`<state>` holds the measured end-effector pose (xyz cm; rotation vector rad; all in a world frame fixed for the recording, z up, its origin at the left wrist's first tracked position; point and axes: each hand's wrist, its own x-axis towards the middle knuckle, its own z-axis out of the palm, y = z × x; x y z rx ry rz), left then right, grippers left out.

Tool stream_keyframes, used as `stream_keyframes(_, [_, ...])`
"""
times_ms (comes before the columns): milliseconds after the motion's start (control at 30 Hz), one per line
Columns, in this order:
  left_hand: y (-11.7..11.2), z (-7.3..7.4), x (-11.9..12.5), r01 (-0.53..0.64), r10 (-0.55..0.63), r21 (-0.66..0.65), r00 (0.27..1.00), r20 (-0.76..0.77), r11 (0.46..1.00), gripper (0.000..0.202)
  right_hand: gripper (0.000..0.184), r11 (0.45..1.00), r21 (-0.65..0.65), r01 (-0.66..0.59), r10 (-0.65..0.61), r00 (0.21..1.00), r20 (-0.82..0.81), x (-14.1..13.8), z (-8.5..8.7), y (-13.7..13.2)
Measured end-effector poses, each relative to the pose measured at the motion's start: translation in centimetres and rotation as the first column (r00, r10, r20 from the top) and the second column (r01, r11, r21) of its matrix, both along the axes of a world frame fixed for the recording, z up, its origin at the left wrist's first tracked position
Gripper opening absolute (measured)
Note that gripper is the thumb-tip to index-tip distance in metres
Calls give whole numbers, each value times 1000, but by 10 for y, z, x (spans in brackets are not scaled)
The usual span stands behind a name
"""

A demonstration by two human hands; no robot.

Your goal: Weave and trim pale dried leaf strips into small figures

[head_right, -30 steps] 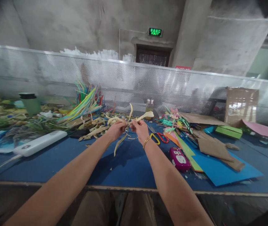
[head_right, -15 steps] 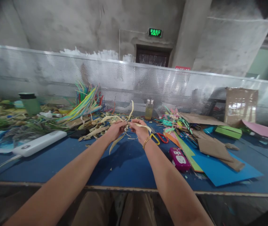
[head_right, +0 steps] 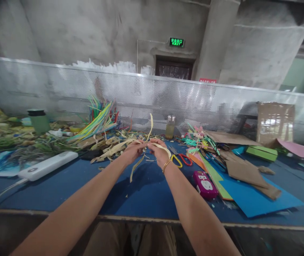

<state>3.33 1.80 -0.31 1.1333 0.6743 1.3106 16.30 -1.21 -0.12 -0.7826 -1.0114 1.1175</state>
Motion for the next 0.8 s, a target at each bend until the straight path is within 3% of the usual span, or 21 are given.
stream_keyframes(333, [-4,-5,4,80,-80,11,996,32,997,28,25,991,-133,-15,-20,966,-257,2,-1,8])
stream_keyframes(567, [-7,-6,8,93,-89,-87,995,45,992,29,19,984,-168,61,-96,973,-209,8,-3,10])
stream_keyframes(800, [-9,-11,12,78,-69,-94,993,91,993,27,27,975,-187,118,-157,965,-210,13,-5,14])
